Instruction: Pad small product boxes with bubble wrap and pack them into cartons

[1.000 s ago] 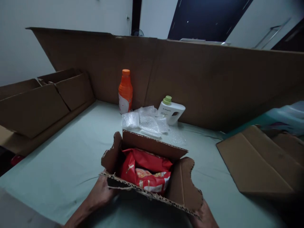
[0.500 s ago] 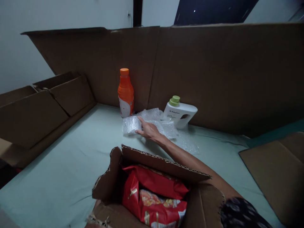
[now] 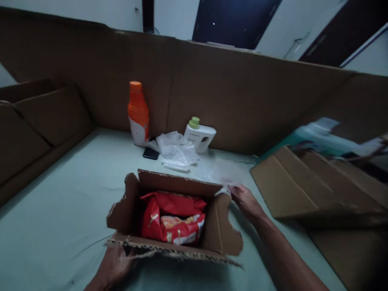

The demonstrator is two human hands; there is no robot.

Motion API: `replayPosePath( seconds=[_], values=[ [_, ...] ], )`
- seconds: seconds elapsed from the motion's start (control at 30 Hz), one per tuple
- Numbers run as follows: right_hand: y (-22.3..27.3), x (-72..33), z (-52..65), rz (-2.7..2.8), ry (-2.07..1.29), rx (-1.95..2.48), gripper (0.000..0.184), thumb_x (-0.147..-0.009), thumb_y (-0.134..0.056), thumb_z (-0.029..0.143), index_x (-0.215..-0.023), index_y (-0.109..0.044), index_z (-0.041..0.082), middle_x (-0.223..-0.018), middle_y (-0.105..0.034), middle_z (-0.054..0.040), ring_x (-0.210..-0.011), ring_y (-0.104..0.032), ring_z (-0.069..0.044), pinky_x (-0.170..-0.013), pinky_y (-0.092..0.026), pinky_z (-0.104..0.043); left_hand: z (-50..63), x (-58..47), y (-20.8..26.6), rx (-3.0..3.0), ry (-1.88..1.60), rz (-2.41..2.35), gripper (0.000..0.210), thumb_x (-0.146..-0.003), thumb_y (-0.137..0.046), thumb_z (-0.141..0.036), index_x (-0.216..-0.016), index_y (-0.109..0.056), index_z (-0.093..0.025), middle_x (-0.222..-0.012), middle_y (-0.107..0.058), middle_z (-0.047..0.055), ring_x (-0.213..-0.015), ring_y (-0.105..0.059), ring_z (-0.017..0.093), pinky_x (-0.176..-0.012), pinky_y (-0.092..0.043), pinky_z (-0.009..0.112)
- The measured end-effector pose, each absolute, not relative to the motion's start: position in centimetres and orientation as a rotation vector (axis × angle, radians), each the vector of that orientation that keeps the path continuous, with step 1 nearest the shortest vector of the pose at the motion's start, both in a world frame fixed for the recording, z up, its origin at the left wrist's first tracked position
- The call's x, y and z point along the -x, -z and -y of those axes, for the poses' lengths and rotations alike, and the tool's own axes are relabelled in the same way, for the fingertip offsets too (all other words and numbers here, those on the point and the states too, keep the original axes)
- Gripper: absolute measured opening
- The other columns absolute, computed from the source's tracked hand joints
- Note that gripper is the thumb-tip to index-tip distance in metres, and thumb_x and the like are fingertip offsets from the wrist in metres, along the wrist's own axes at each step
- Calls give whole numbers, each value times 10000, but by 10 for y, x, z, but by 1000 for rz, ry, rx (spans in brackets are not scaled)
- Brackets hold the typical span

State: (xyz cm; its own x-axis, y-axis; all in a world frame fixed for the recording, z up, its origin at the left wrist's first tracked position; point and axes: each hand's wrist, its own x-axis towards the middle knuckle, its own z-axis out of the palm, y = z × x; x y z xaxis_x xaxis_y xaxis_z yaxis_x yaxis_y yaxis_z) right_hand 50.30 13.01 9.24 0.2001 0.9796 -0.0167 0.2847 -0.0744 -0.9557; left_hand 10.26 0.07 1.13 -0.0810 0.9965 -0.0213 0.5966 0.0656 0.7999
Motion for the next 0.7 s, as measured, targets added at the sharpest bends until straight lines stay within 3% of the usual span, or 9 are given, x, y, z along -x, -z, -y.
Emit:
replayPosePath(
  seconds=[0.07,0.2,0.33,0.47,0.6,0.7],
  values=[
    [-80,-534,-93,1143,-827,1683,502,-666,-775,601,-883,-686,157,-679,-661,-34,-572,-581,-158,-509,-483,-267,-2,-97,-16,-1626,-785,-1710,391,-739,-574,-602,-624,-724,-261,-672,-756,90,-720,-725,325,-650,-612,396],
    [-73,-558,-29,1002,-581,1815,509,-783,-689,544,-1088,-671,137,-903,-741,-102,-690,-658,-180,-659,-561,-322,-7,-89,-16,-1697,-750,-1741,407,-741,-566,-609,-695,-738,-243,-791,-781,108,-822,-728,355,-786,-604,472],
    [-75,-508,14,1432,-818,1706,423,-845,-661,434,-1172,-689,167,-1087,-754,-134,-888,-714,-239,-811,-593,-393,0,-91,-16,-1629,-858,-1859,427,-765,-575,-623,-802,-709,-219,-879,-762,118,-936,-701,359,-882,-572,492],
    [-68,-439,20,1870,-870,1401,730,-802,-718,356,-1476,-491,188,-1427,-601,-164,-1243,-614,-328,-1016,-532,-495,13,-98,-20,-1505,-971,-1882,440,-762,-612,-626,-881,-655,-204,-887,-723,92,-886,-690,303,-813,-577,404],
    [-61,-414,-18,1860,-781,1398,527,-908,-569,268,-1428,-528,195,-1359,-644,-143,-1207,-626,-308,-1004,-528,-481,-5,-110,-28,-1384,-1030,-1892,542,-708,-674,-626,-1013,-614,-182,-869,-700,60,-798,-664,253,-683,-546,328],
    [-66,-419,-57,1833,-751,1376,433,-900,-538,214,-1328,-592,170,-1293,-676,-137,-1144,-648,-283,-961,-538,-436,-47,-122,-36,-1398,-1096,-1801,548,-704,-699,-554,-1071,-597,-161,-913,-700,64,-827,-654,231,-692,-528,300]
  ],
)
